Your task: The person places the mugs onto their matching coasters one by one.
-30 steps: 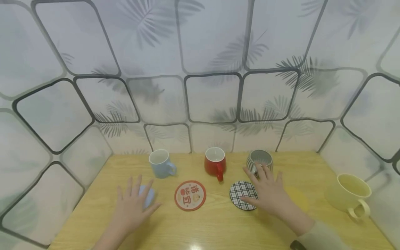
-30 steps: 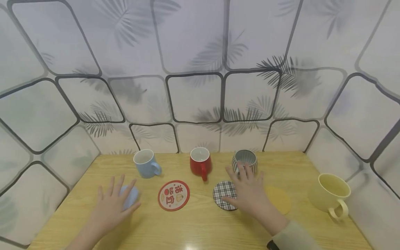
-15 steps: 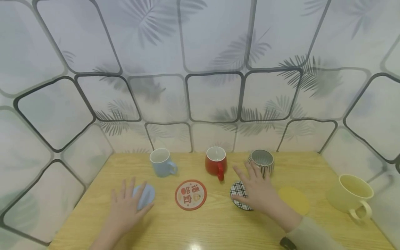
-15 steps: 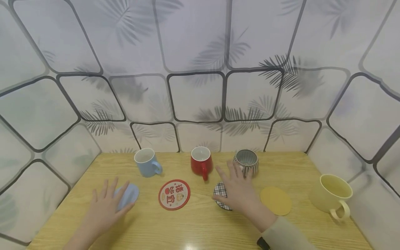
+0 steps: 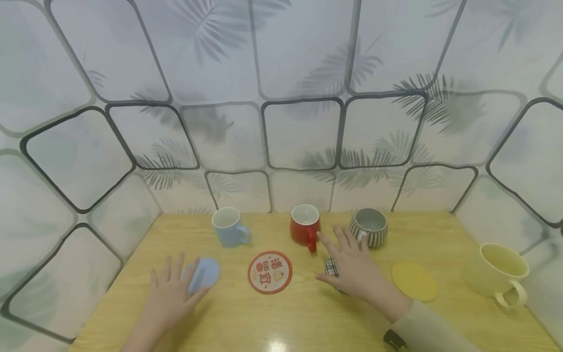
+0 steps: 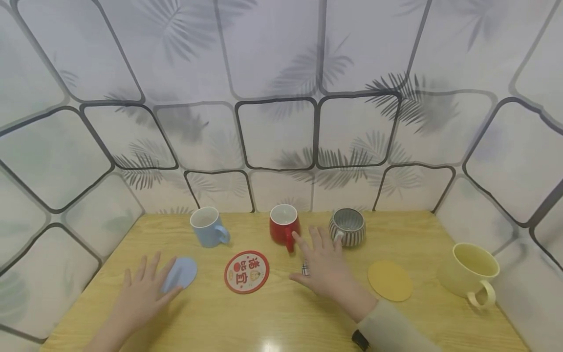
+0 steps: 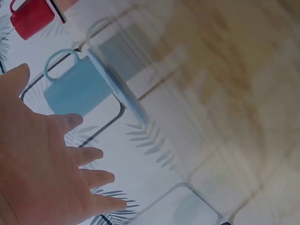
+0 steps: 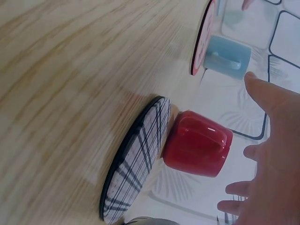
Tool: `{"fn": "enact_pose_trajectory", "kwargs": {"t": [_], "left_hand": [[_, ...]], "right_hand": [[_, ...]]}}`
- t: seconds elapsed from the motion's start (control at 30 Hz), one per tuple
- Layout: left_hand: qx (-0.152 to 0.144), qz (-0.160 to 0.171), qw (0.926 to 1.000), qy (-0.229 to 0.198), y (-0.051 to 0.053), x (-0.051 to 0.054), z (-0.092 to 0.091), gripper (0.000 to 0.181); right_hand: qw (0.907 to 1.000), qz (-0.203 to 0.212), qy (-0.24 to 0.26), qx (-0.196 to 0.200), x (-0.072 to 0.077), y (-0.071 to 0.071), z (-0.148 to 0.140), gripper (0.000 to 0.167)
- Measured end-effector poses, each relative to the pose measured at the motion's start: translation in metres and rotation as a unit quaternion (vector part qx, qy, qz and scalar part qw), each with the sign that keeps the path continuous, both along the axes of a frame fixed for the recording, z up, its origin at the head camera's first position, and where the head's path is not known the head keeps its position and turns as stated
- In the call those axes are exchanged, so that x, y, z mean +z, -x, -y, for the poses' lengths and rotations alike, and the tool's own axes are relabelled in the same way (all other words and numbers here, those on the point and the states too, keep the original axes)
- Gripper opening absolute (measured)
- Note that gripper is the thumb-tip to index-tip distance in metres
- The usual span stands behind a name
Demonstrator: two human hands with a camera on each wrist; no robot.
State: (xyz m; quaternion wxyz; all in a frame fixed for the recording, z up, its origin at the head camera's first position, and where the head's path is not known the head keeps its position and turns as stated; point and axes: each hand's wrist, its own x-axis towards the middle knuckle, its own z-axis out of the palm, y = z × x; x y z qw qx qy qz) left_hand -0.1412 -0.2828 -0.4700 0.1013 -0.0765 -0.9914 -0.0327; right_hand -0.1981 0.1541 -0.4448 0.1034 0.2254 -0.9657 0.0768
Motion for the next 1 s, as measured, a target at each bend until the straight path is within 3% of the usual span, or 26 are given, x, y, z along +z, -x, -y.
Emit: {"fn": "enact_pose_trajectory", "kwargs": {"t": [0.43, 0.67, 1.0], "left_hand": [[-0.001, 0.026, 0.9997, 0.001, 0.003, -0.003, 0.02, 0.075], [-0.003, 0.042, 0.9991, 0.002, 0.008, -0.003, 0.029, 0.075], [-0.027, 0.071, 0.997, -0.012, 0.014, -0.006, 0.047, 0.073]], "right_hand": [[0.9995, 0.029, -0.013, 0.0, 0.006, 0.006, 0.023, 0.099], [0.9997, 0.023, -0.004, 0.007, 0.003, 0.012, 0.036, 0.099], [0.9991, 0.04, 0.003, 0.011, 0.002, 0.018, 0.051, 0.098]]}}
